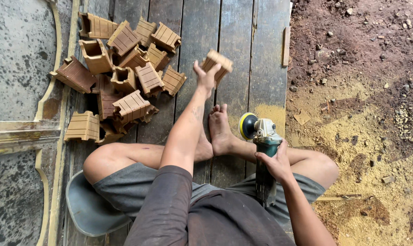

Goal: The person sits cross-legged on a wooden platform and uses an angle grinder with a sanding disc to smooth the edges of small wooden pieces. They hold each piece with their left hand and apply the tool with their right hand, moving the grinder along the edges before placing the finished piece aside.

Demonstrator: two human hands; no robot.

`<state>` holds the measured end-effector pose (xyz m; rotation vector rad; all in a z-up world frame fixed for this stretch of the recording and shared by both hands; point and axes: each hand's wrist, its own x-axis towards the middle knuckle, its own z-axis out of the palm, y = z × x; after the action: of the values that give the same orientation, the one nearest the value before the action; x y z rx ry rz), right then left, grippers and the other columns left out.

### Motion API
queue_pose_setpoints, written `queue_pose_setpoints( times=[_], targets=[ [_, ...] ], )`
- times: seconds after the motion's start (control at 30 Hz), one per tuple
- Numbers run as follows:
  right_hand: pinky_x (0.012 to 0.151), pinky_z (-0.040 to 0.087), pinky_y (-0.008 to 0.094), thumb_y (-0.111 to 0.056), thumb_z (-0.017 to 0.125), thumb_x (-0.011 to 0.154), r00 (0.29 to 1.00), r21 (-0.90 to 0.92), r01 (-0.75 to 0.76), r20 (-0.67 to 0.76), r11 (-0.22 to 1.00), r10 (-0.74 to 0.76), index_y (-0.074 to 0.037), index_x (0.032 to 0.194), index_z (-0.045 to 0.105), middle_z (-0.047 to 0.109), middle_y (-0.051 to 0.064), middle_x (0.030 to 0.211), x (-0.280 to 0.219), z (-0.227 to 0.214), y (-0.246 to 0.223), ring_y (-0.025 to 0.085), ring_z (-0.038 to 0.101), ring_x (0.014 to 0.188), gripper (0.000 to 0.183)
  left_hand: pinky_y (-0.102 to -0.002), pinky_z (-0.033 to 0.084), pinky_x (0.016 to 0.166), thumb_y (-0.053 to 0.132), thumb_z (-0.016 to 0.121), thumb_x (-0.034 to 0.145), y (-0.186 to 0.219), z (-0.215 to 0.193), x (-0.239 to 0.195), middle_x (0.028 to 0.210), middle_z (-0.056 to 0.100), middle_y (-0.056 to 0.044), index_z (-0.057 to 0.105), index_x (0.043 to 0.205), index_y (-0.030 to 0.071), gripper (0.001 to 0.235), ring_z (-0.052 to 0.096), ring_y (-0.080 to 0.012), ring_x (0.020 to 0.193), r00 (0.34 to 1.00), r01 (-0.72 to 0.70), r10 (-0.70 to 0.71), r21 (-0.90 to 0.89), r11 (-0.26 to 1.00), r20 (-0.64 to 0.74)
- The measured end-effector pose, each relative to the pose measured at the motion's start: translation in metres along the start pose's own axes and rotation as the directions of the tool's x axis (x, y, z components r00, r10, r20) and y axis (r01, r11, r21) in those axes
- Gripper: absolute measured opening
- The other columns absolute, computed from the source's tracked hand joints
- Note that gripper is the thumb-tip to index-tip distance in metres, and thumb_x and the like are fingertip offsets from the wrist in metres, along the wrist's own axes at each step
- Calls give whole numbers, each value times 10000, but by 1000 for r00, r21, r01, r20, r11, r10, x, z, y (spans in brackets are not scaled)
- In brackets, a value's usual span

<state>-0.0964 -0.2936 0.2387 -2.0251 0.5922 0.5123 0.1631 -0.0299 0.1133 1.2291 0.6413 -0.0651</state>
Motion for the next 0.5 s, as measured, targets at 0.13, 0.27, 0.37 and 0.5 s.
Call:
queue_pose_setpoints(
  times=[0.13, 0.27, 0.37, 0.5],
  targets=[
    [1153, 412, 608, -276, 938, 710, 1000, 17, -13, 6, 1000, 13, -83, 1566, 303, 501, 350, 1458, 0, 0, -4, 530, 519, 1380, 1083, -620, 427, 1215, 536, 926, 795, -26, -46, 40, 1658, 374, -239, 160, 1698, 261, 1216, 477, -497, 1485, 985, -161, 174, 283, 946, -22],
    [1156, 414, 614, -274, 938, 718, 1000, 34, -7, 14, 999, 7, -75, 1551, 310, 500, 361, 1447, 1, 3, 0, 530, 516, 1383, 1062, -653, 386, 1181, 355, 963, 733, 46, -110, -31, 1501, 388, -282, 443, 1536, 151, 978, 433, -526, 1423, 769, -317, 637, 840, 440, -44],
    [1158, 415, 620, -255, 949, 707, 1000, 36, 9, 5, 999, -10, -70, 1548, 323, 501, 357, 1447, 4, 3, 6, 533, 519, 1381, 1064, -705, 248, 1239, 504, 855, 866, 47, -162, -7, 1677, 156, -239, 346, 1615, 203, 954, 351, -550, 1488, 921, 49, 358, 959, 281, -152],
    [1161, 412, 609, -241, 957, 691, 1000, 33, 20, 14, 999, -20, -49, 1538, 346, 489, 349, 1444, 0, 3, 4, 533, 522, 1375, 1062, -656, 333, 1210, 339, 679, 986, 15, -207, 36, 1695, 187, -149, 433, 1540, 243, 614, 528, -521, 1367, 936, 111, 325, 991, 81, -132]
  ],
)
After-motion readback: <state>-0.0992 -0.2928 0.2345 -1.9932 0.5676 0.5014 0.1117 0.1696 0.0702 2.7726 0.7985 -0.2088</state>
